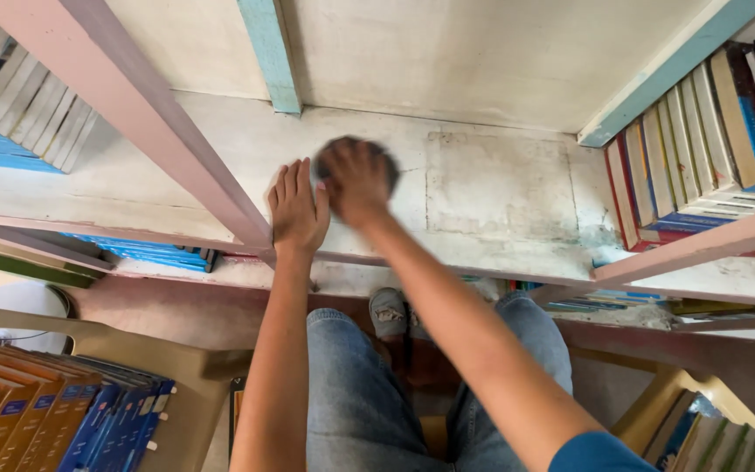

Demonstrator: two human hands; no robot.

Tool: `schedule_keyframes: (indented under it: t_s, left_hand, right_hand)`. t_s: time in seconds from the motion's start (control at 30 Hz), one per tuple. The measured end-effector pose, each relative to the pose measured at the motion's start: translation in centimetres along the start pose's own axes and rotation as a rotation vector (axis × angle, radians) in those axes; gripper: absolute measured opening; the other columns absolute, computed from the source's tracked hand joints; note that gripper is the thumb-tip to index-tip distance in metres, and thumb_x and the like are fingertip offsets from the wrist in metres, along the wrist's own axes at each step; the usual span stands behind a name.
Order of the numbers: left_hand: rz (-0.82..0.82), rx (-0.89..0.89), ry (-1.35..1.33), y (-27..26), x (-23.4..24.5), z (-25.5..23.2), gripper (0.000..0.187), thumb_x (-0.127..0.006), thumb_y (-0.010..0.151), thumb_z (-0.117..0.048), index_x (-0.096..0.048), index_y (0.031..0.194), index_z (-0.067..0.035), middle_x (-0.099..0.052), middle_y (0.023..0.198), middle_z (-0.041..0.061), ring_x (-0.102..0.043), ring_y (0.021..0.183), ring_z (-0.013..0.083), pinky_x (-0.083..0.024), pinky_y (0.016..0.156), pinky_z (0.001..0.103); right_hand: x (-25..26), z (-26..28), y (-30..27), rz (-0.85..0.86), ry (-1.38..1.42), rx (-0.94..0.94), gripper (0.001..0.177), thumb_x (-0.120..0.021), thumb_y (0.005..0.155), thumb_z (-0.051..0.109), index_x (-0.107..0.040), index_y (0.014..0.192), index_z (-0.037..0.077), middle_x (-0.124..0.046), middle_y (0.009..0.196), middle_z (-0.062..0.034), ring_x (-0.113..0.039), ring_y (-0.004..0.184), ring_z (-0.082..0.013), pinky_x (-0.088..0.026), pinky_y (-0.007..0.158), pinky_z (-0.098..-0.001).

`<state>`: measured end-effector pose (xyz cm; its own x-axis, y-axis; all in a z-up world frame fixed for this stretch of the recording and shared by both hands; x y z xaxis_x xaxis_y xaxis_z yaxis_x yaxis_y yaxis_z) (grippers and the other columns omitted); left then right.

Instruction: Wiping a library shelf with a cloth and then picking up and inspecting a book

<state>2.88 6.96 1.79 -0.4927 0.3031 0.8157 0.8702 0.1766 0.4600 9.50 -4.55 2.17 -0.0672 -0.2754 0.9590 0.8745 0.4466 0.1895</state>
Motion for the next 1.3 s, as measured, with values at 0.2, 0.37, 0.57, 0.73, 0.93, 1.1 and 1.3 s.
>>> schedule_keyframes:
  t_s: [0.2, 0.37, 0.57, 0.73, 0.93, 1.1, 1.3]
  left_hand:
    - [0.018, -0.055, 0.018, -0.1, 0.1, -0.1, 0.051, -0.039, 0.105, -0.04, -0.05, 0.147, -0.013, -0.052, 0.146, 0.013, -0.045, 0.14, 0.0326, -0.036, 0.111, 0.046]
    - [0.107, -0.052, 0.086, 0.1, -0.4, 0.4, 0.058, -0.046, 0.099, -0.043, -0.05, 0.149, -0.014, -0.047, 0.153, 0.012, -0.038, 0.145, 0.0336, -0.03, 0.115, 0.048]
    - [0.334, 0.03, 0.181, -0.1, -0.2, -0.1, 0.071, -0.038, 0.098, -0.062, -0.042, 0.157, -0.024, -0.029, 0.168, 0.006, -0.02, 0.155, 0.0334, -0.014, 0.123, 0.052]
    - [0.433, 0.082, 0.187, 0.5, 0.3, -0.5, 0.077, -0.032, 0.098, -0.069, -0.035, 0.16, -0.026, -0.021, 0.17, 0.004, -0.013, 0.157, 0.0327, -0.009, 0.125, 0.052]
    - [0.428, 0.101, 0.196, 0.5, 0.3, -0.8, 0.075, -0.029, 0.099, -0.069, -0.034, 0.16, -0.026, -0.021, 0.17, 0.004, -0.012, 0.157, 0.0323, -0.009, 0.125, 0.051]
    - [0.421, 0.078, 0.183, 0.4, 0.3, -0.5, 0.07, -0.024, 0.103, -0.065, -0.034, 0.16, -0.026, -0.022, 0.169, 0.004, -0.013, 0.156, 0.0323, -0.01, 0.124, 0.051]
    - [0.205, 0.023, 0.144, -0.1, -0.8, 0.3, 0.053, -0.033, 0.108, -0.049, -0.05, 0.152, -0.026, -0.04, 0.163, 0.005, -0.028, 0.151, 0.0334, -0.02, 0.121, 0.052]
  right_hand:
    - [0.5, 0.4, -2.3, 0.04, 0.051, 0.094, 0.055, -0.041, 0.105, 0.048, -0.038, 0.158, 0.035, -0.027, 0.17, 0.0009, -0.021, 0.157, -0.0347, -0.021, 0.124, -0.0606]
    - [3.4, -10.0, -5.4, -0.223, -0.139, 0.033, 0.051, -0.051, 0.098, 0.047, -0.056, 0.146, 0.031, -0.049, 0.154, -0.004, -0.045, 0.14, -0.0384, -0.041, 0.105, -0.0609]
    - [3.8, -28.4, -12.4, -0.368, -0.41, -0.105, 0.054, -0.059, 0.093, 0.041, -0.061, 0.144, 0.026, -0.054, 0.148, -0.0081, -0.05, 0.132, -0.0402, -0.046, 0.093, -0.0598]
    - [6.4, -34.5, -16.8, -0.045, -0.159, -0.547, 0.059, -0.031, 0.106, 0.054, -0.033, 0.162, 0.036, -0.028, 0.169, -0.0066, -0.018, 0.155, -0.0402, -0.025, 0.115, -0.069]
    - [6.5, -27.9, -15.4, 0.036, -0.137, -0.789, 0.061, -0.017, 0.108, 0.055, -0.021, 0.165, 0.035, -0.013, 0.173, -0.0059, -0.004, 0.158, -0.0372, -0.007, 0.122, -0.0635]
    - [4.4, -17.9, -11.8, -0.222, -0.363, -0.384, 0.048, -0.051, 0.093, 0.041, -0.06, 0.138, 0.024, -0.057, 0.139, -0.0061, -0.053, 0.125, -0.0361, -0.041, 0.098, -0.0587]
    - [2.2, -0.3, -9.9, -0.174, -0.052, -0.03, 0.053, -0.05, 0.094, 0.035, -0.054, 0.146, 0.023, -0.049, 0.151, -0.0107, -0.045, 0.138, -0.0451, -0.037, 0.104, -0.0686]
Point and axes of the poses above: each hand's wrist, its own y-axis towards the middle knuckle, its own x-axis out of the back of the hand, z = x × y, the point moved 2 cm from there along y, towards the middle knuckle
